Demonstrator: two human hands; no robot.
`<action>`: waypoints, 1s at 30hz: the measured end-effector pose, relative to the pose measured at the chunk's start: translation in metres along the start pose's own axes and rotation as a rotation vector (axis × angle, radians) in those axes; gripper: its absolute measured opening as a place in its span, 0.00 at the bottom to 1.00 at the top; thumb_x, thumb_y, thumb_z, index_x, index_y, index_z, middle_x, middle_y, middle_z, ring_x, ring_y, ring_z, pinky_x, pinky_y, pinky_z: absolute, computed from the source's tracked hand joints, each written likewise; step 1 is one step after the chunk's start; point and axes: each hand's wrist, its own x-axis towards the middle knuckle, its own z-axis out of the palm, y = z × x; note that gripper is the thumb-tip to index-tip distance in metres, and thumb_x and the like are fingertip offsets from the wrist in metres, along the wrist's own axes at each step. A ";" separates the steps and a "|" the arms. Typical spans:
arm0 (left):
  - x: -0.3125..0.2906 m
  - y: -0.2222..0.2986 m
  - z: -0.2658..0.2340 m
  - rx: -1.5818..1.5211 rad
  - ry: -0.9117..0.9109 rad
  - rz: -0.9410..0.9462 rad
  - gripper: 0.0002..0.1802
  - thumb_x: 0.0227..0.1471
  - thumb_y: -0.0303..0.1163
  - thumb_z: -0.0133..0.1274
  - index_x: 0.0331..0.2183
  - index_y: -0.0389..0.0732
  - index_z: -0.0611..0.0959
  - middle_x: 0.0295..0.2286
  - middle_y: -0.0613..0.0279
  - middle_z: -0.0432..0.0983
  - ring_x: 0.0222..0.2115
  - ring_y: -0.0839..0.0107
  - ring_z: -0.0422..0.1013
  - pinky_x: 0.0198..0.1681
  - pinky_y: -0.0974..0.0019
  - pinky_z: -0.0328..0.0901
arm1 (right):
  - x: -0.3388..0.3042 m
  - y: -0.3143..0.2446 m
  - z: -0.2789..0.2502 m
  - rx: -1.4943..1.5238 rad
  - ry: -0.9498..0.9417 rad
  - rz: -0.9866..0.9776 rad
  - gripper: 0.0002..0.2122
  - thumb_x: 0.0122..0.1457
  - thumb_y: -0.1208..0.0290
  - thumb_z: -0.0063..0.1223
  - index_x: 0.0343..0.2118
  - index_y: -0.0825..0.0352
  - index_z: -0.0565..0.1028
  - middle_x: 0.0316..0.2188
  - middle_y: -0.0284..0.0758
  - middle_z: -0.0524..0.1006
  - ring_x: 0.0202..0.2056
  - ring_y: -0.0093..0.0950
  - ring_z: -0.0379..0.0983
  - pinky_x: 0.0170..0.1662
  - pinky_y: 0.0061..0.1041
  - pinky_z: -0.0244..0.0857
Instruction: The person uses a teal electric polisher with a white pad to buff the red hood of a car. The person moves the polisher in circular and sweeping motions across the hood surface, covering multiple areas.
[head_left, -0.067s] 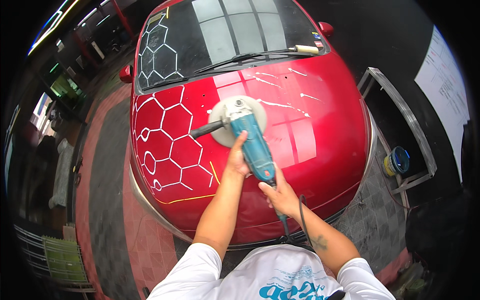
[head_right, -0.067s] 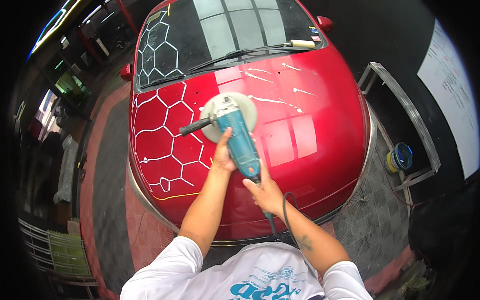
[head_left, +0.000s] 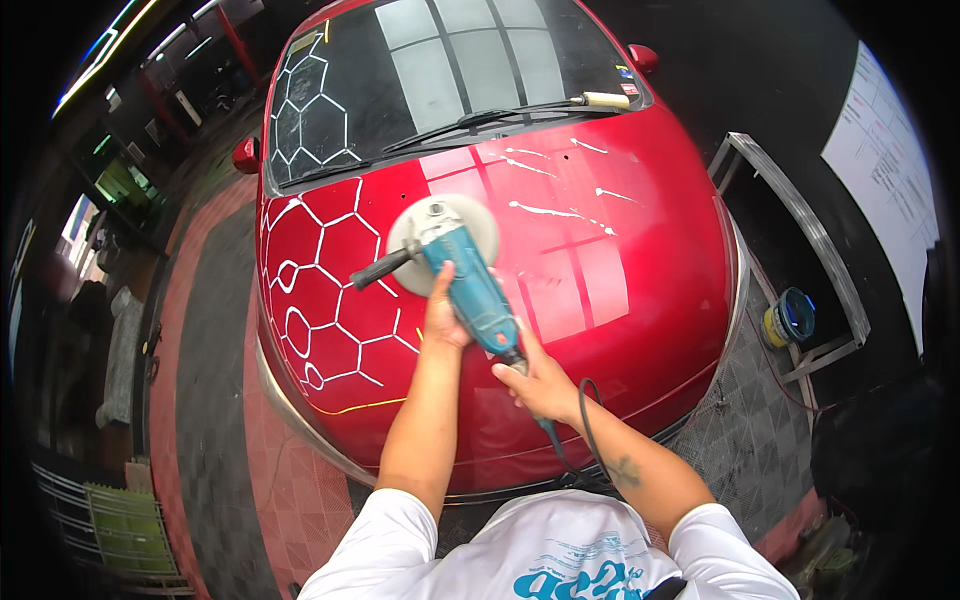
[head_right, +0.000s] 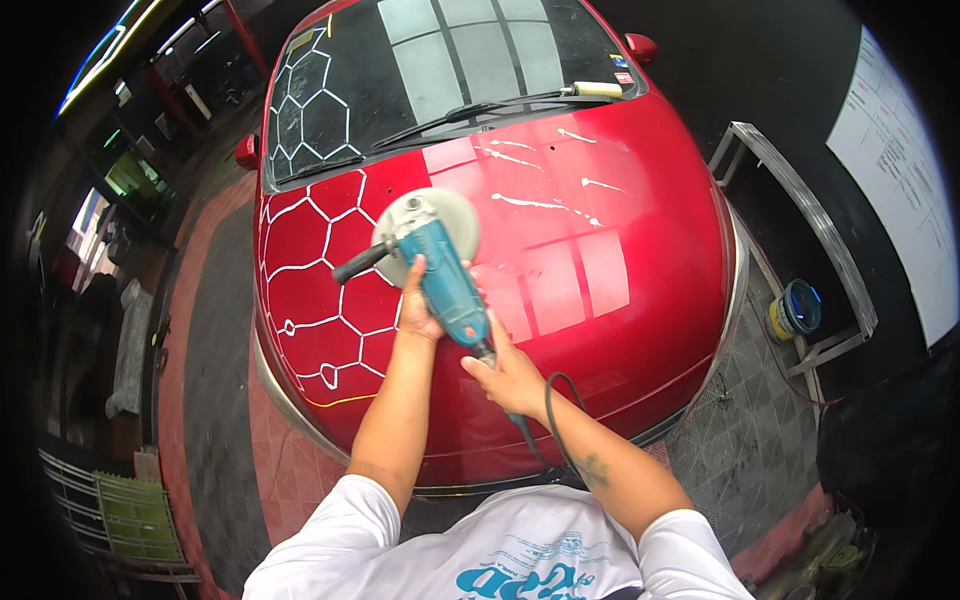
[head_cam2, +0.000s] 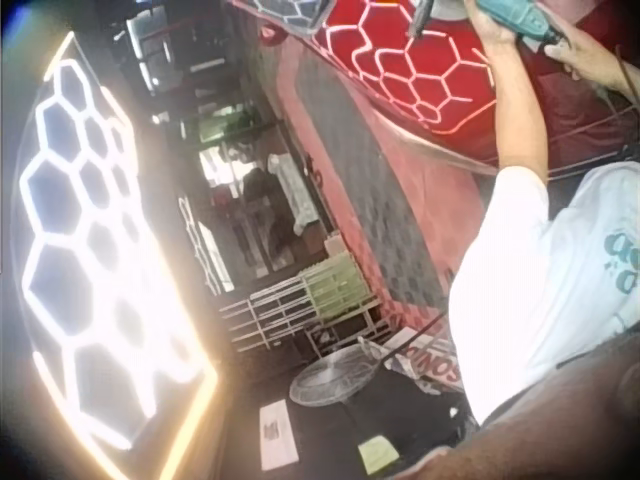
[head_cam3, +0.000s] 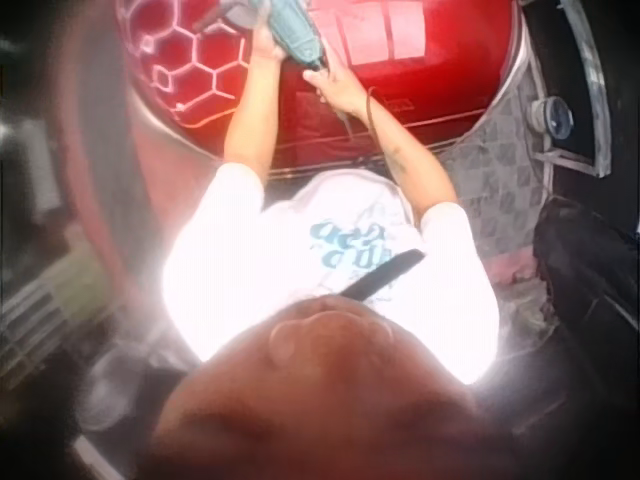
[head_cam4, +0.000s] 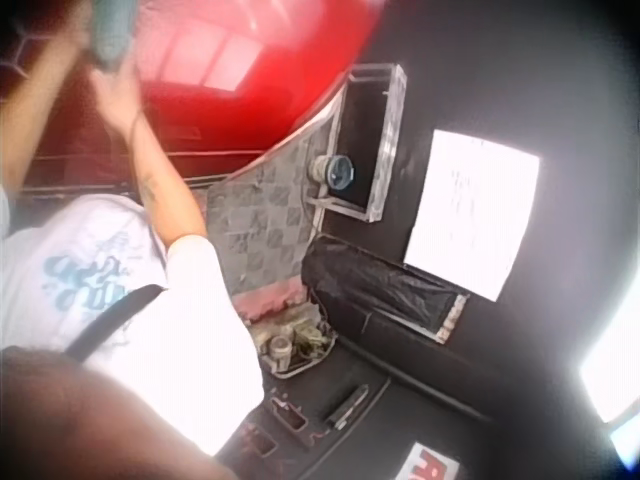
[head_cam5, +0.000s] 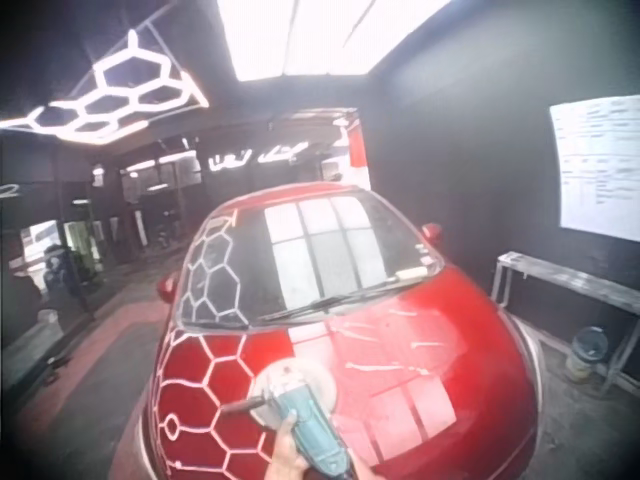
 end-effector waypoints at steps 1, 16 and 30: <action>0.003 0.017 -0.011 -0.023 -0.008 0.012 0.55 0.59 0.75 0.64 0.60 0.30 0.80 0.48 0.38 0.86 0.47 0.42 0.85 0.57 0.35 0.80 | 0.009 -0.006 0.006 -0.020 -0.020 -0.035 0.52 0.75 0.59 0.62 0.86 0.59 0.31 0.25 0.35 0.78 0.23 0.27 0.78 0.29 0.32 0.75; -0.028 -0.108 0.049 -0.059 -0.136 -0.105 0.44 0.63 0.59 0.70 0.64 0.35 0.78 0.52 0.45 0.84 0.53 0.49 0.83 0.59 0.39 0.80 | -0.083 0.031 -0.050 -0.118 0.180 0.197 0.45 0.75 0.52 0.62 0.83 0.61 0.46 0.43 0.51 0.84 0.37 0.41 0.86 0.42 0.42 0.80; -0.010 -0.251 0.136 0.118 -0.060 -0.318 0.30 0.63 0.50 0.72 0.56 0.42 0.81 0.43 0.57 0.85 0.43 0.63 0.84 0.48 0.49 0.83 | -0.196 0.074 -0.118 0.472 0.325 0.275 0.27 0.72 0.67 0.68 0.65 0.58 0.62 0.27 0.32 0.74 0.20 0.24 0.73 0.20 0.27 0.72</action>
